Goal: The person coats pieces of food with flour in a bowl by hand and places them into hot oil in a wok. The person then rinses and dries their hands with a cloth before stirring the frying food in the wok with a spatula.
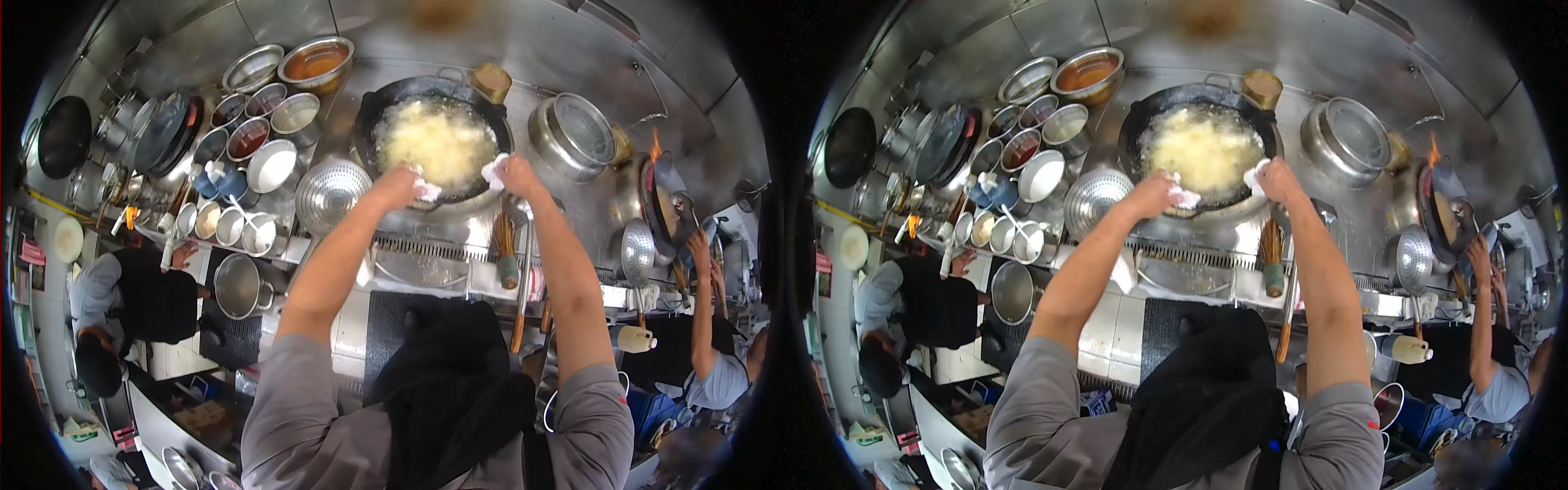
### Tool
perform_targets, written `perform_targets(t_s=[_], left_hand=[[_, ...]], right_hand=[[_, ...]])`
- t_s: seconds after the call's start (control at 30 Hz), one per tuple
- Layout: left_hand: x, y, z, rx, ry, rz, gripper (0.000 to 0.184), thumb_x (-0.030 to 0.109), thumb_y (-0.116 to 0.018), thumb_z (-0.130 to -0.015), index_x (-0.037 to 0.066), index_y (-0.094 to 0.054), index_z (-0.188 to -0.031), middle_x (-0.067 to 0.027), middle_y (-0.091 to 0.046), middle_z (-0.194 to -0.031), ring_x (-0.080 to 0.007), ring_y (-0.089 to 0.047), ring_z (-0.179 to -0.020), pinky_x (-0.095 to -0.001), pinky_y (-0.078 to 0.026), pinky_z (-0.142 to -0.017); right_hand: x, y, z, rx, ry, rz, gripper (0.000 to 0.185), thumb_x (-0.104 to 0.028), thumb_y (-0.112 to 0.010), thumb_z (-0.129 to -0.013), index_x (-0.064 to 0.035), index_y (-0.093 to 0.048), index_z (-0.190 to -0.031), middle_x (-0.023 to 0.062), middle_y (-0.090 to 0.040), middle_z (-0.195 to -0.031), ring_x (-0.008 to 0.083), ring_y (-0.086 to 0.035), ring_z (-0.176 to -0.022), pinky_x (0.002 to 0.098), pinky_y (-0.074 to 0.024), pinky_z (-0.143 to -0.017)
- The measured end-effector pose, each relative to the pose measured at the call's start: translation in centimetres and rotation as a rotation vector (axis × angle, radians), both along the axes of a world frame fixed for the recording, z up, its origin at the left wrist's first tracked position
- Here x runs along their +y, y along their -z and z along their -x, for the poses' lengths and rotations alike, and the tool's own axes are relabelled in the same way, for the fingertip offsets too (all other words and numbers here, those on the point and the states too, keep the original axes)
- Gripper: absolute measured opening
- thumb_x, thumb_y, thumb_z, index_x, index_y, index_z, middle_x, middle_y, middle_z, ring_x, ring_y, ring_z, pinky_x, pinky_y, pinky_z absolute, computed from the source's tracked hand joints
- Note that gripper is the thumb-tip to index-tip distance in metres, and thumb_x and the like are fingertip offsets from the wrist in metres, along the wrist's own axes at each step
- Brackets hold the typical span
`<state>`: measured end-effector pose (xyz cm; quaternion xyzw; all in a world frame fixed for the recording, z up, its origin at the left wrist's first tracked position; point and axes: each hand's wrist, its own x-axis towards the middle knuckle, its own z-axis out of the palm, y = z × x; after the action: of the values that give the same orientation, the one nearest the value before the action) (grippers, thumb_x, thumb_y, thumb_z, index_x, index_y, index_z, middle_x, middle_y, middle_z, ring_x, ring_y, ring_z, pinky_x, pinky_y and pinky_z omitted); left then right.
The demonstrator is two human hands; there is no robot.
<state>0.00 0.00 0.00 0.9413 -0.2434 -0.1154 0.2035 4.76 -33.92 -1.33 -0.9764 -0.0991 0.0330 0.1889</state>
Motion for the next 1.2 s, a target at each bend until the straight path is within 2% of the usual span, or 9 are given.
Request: perform_targets(t_s=[0.2,0.4,0.53,0.57,0.67,0.87,1.03,1.1,1.2], left_hand=[[-1.6,5.7,-8.4,-0.002,-0.033,-0.083,0.044,0.036,-0.063,-0.095,0.002,-0.067,-0.124,-0.0291,-0.054,-0.136,-0.0404,-0.048,-0.132,-0.0431,-0.04,-0.111],[1.9,6.9,-11.3,-0.18,-0.022,0.132,0.04,0.03,-0.067,-0.093,0.008,-0.068,-0.126,-0.0241,-0.053,-0.142,-0.0421,-0.041,-0.138,-0.0455,-0.033,-0.117],[5.3,-3.0,-6.1,-0.435,-0.191,0.268,0.036,0.024,-0.071,-0.091,0.012,-0.068,-0.125,-0.0231,-0.044,-0.15,-0.0429,-0.042,-0.137,-0.0473,-0.036,-0.115],[6.9,-4.7,-4.5,-0.537,-0.229,0.333,0.035,0.022,-0.071,-0.09,0.014,-0.068,-0.124,-0.0228,-0.042,-0.151,-0.0428,-0.043,-0.136,-0.0478,-0.037,-0.114],[12.1,-11.0,1.5,-0.716,-0.386,0.401,0.031,0.015,-0.072,-0.089,0.013,-0.069,-0.12,-0.0205,-0.049,-0.144,-0.0404,-0.048,-0.131,-0.0467,-0.039,-0.112],[21.5,-11.2,13.1,-0.736,-0.7,0.518,0.022,0.011,-0.068,-0.094,0.007,-0.071,-0.115,-0.0163,-0.057,-0.135,-0.0301,-0.055,-0.125,-0.0364,-0.051,-0.091],[24.2,-5.9,31.8,-0.75,-1.07,0.435,0.024,0.004,-0.067,-0.092,0.005,-0.067,-0.116,-0.0139,-0.062,-0.124,-0.0284,-0.055,-0.123,-0.0384,-0.05,-0.09],[22.6,-4.4,39.3,-0.705,-1.255,0.772,0.034,0.002,-0.068,-0.091,0.004,-0.062,-0.125,-0.0108,-0.065,-0.119,-0.0275,-0.055,-0.123,-0.0367,-0.049,-0.091],[18.9,-3.1,52.2,-0.813,-1.414,0.149,0.04,0.0,-0.07,-0.086,0.005,-0.058,-0.125,-0.0096,-0.065,-0.118,-0.0295,-0.059,-0.112,-0.0401,-0.047,-0.098]], right_hand=[[1.0,3.2,-10.0,-0.035,-0.168,0.353,0.028,-0.029,-0.061,-0.091,-0.0058,-0.076,-0.093,0.0232,-0.069,-0.111,0.0395,-0.063,-0.108,0.0459,-0.0465,-0.102],[4.1,2.4,-15.0,-0.373,-0.043,-0.221,0.029,-0.023,-0.069,-0.087,-0.004,-0.074,-0.108,0.0234,-0.067,-0.12,0.038,-0.058,-0.119,0.0441,-0.0434,-0.107],[5.8,-8.7,-7.9,-0.457,0.07,-0.318,0.028,-0.019,-0.072,-0.09,-0.0031,-0.072,-0.113,0.0214,-0.06,-0.133,0.0349,-0.059,-0.122,0.042,-0.048,-0.103],[5.5,-10.8,-5.6,-0.631,0.046,-0.176,0.029,-0.019,-0.072,-0.091,-0.0013,-0.071,-0.114,0.0197,-0.058,-0.136,0.0334,-0.061,-0.119,0.0406,-0.0493,-0.101],[3.4,-15.7,-0.6,-0.567,0.026,-0.52,0.024,-0.012,-0.068,-0.095,-0.0002,-0.071,-0.116,0.0146,-0.058,-0.136,0.026,-0.061,-0.119,0.0353,-0.0506,-0.1],[2.3,-21.6,11.8,-0.493,0.001,-0.599,0.021,-0.007,-0.066,-0.096,-0.0012,-0.07,-0.116,0.011,-0.058,-0.134,0.0218,-0.06,-0.12,0.0336,-0.0515,-0.098],[9.9,-16.7,17.2,-0.09,-0.292,-0.707,0.019,-0.005,-0.064,-0.097,-0.0004,-0.068,-0.114,0.0118,-0.058,-0.133,0.0212,-0.059,-0.12,0.0332,-0.0515,-0.098],[14.6,-13.9,18.2,0.025,-0.478,-0.673,0.019,-0.005,-0.063,-0.097,-0.0001,-0.068,-0.114,0.012,-0.058,-0.134,0.0208,-0.058,-0.121,0.0328,-0.0512,-0.097],[21.7,-9.3,23.0,0.187,-0.816,-0.646,0.018,-0.005,-0.062,-0.097,0.0006,-0.067,-0.113,0.0119,-0.057,-0.134,0.021,-0.057,-0.122,0.0328,-0.0515,-0.096]])
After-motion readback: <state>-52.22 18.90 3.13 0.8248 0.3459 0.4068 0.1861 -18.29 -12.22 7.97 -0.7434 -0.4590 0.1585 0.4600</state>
